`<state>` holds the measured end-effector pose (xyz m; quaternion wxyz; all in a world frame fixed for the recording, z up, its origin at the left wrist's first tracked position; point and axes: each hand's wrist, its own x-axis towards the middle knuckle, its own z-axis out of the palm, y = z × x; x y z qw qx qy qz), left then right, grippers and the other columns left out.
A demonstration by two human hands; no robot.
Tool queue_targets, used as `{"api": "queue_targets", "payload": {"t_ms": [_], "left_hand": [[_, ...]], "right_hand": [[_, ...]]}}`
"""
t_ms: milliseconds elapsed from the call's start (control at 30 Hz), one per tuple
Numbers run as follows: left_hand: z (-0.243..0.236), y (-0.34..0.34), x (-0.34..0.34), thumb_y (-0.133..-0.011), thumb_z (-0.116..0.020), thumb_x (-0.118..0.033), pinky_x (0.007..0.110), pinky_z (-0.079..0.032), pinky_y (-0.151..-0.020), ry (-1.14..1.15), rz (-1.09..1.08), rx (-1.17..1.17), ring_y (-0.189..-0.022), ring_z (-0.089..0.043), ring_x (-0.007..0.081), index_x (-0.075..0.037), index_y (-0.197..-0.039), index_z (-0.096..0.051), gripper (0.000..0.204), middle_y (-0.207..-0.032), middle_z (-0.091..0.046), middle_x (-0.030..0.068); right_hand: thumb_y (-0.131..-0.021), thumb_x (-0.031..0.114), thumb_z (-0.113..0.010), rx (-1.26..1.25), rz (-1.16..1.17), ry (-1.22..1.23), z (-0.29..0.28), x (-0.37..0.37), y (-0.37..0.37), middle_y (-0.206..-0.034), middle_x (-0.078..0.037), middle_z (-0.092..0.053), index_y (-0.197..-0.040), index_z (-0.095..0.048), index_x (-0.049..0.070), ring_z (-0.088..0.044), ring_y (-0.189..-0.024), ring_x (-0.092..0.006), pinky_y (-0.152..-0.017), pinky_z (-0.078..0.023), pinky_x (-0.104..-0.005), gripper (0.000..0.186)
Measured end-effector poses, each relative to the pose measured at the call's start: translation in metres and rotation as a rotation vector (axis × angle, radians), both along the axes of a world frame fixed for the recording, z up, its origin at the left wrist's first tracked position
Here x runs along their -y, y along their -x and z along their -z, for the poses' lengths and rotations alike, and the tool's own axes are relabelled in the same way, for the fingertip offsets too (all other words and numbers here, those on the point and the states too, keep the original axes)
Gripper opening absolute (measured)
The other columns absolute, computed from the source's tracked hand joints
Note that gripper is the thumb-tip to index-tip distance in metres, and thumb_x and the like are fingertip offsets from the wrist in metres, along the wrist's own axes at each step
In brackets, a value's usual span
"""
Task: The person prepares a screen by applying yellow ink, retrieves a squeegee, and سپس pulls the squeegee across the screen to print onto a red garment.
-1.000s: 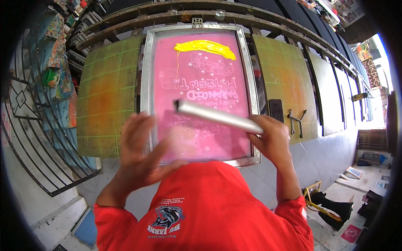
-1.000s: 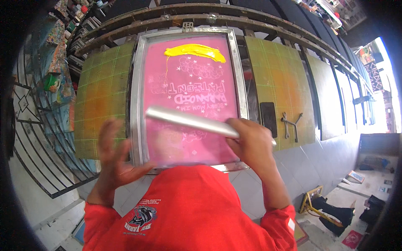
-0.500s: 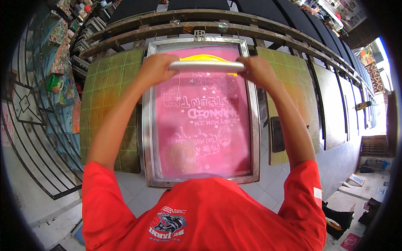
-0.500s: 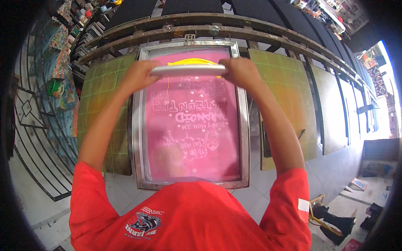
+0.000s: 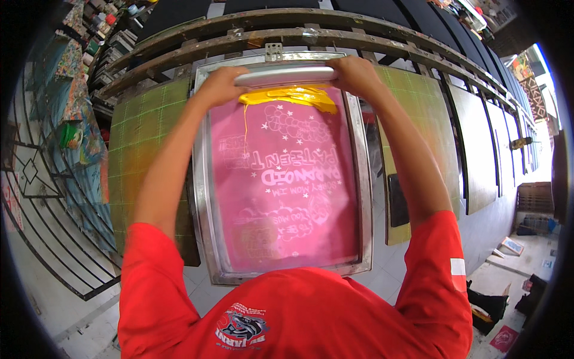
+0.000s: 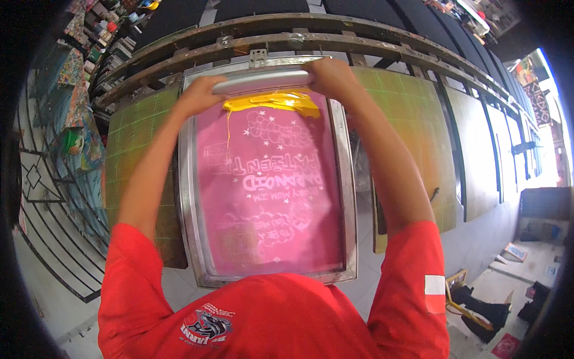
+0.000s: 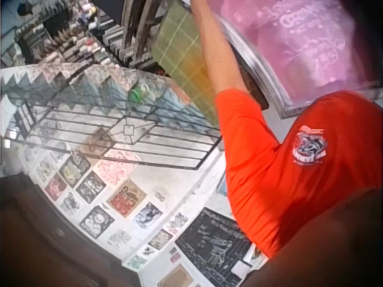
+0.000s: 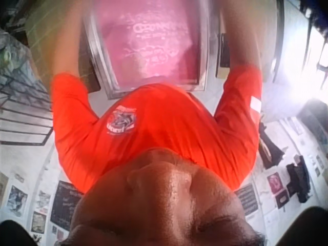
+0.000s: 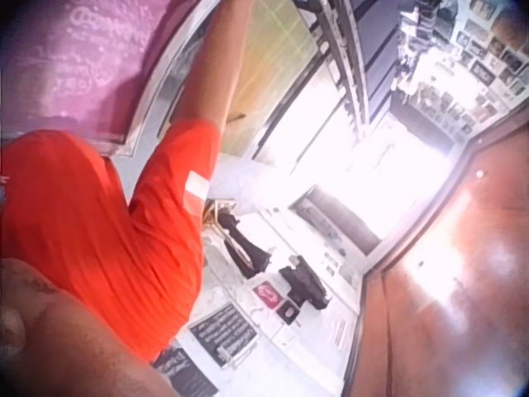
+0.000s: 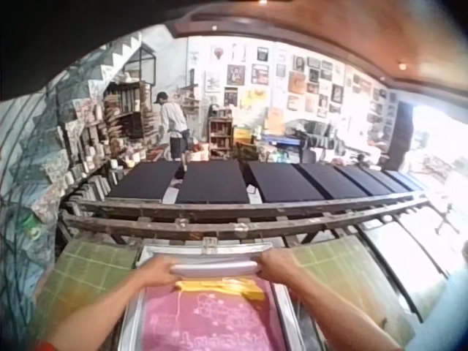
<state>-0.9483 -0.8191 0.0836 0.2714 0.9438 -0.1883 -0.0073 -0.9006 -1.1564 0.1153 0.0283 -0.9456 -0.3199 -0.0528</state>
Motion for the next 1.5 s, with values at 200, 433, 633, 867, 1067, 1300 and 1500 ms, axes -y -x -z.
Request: {"api": "queue_targets", "payload": {"t_ms": [200,433,633,867,1067,1300,1500], "left_hand": [[-0.043,0.001,-0.005,-0.075,-0.074,-0.017,0.040,-0.051,-0.082,-0.141,0.033,-0.083,-0.096,-0.065,0.0354,-0.006,-0.103,-0.068,0.031,-0.100,-0.069,0.0185],[-0.018,0.000,-0.019,-0.075,-0.073,-0.017,0.042,-0.051,-0.082,-0.153,0.071,0.029,-0.095,-0.065,0.0359,-0.007,-0.104,-0.068,0.031,-0.098,-0.069,0.0182],[-0.017,-0.006,-0.016,-0.075,-0.074,-0.017,0.043,-0.051,-0.081,-0.092,0.033,0.038,-0.095,-0.065,0.0360,-0.007,-0.102,-0.068,0.030,-0.097,-0.068,0.0178],[0.037,0.018,-0.003,-0.076,-0.072,-0.017,0.045,-0.051,-0.079,-0.123,0.012,0.166,-0.093,-0.064,0.0372,-0.009,-0.102,-0.067,0.027,-0.095,-0.068,0.0161],[0.022,0.004,-0.006,-0.077,-0.072,-0.018,0.045,-0.051,-0.081,-0.084,-0.033,0.139,-0.094,-0.064,0.0376,-0.008,-0.107,-0.066,0.032,-0.099,-0.068,0.0172],[0.038,0.011,0.005,-0.075,-0.071,-0.015,0.046,-0.052,-0.081,-0.240,-0.079,0.132,-0.093,-0.064,0.0364,-0.009,-0.102,-0.068,0.028,-0.098,-0.068,0.0162],[0.040,0.016,0.011,-0.073,-0.072,-0.015,0.046,-0.052,-0.080,-0.279,-0.142,0.139,-0.090,-0.065,0.0358,-0.011,-0.094,-0.070,0.021,-0.095,-0.068,0.0137]], "right_hand": [[-0.074,0.028,-0.074,-0.079,0.036,-0.138,0.033,-0.010,-0.006,-0.085,-0.012,-0.070,-0.105,-0.068,0.017,-0.068,-0.081,-0.0339,-0.071,-0.054,-0.0449,0.034],[-0.074,0.024,-0.071,-0.089,0.047,-0.101,0.036,-0.020,0.003,-0.086,-0.011,-0.071,-0.100,-0.068,0.016,-0.069,-0.083,-0.0320,-0.073,-0.054,-0.0449,0.027],[-0.075,0.024,-0.070,-0.041,0.065,-0.118,0.032,-0.017,-0.004,-0.090,-0.011,-0.071,-0.102,-0.068,0.015,-0.068,-0.086,-0.0317,-0.074,-0.054,-0.0439,0.028],[-0.075,0.020,-0.069,-0.027,0.034,-0.066,0.060,-0.004,0.016,-0.088,-0.012,-0.070,-0.103,-0.065,0.016,-0.068,-0.084,-0.0327,-0.070,-0.054,-0.0461,0.028],[-0.076,0.028,-0.074,0.009,0.059,-0.077,0.042,-0.005,-0.007,-0.088,-0.011,-0.071,-0.107,-0.068,0.018,-0.068,-0.083,-0.0332,-0.070,-0.053,-0.0443,0.033],[-0.075,0.023,-0.071,0.031,0.076,-0.075,0.069,-0.004,0.006,-0.085,-0.009,-0.071,-0.100,-0.071,0.019,-0.069,-0.083,-0.0303,-0.072,-0.055,-0.0439,0.025],[-0.078,0.022,-0.065,0.000,0.072,-0.045,0.066,-0.003,0.013,-0.083,-0.009,-0.070,-0.092,-0.070,0.018,-0.069,-0.079,-0.0310,-0.069,-0.055,-0.0441,0.016]]}}
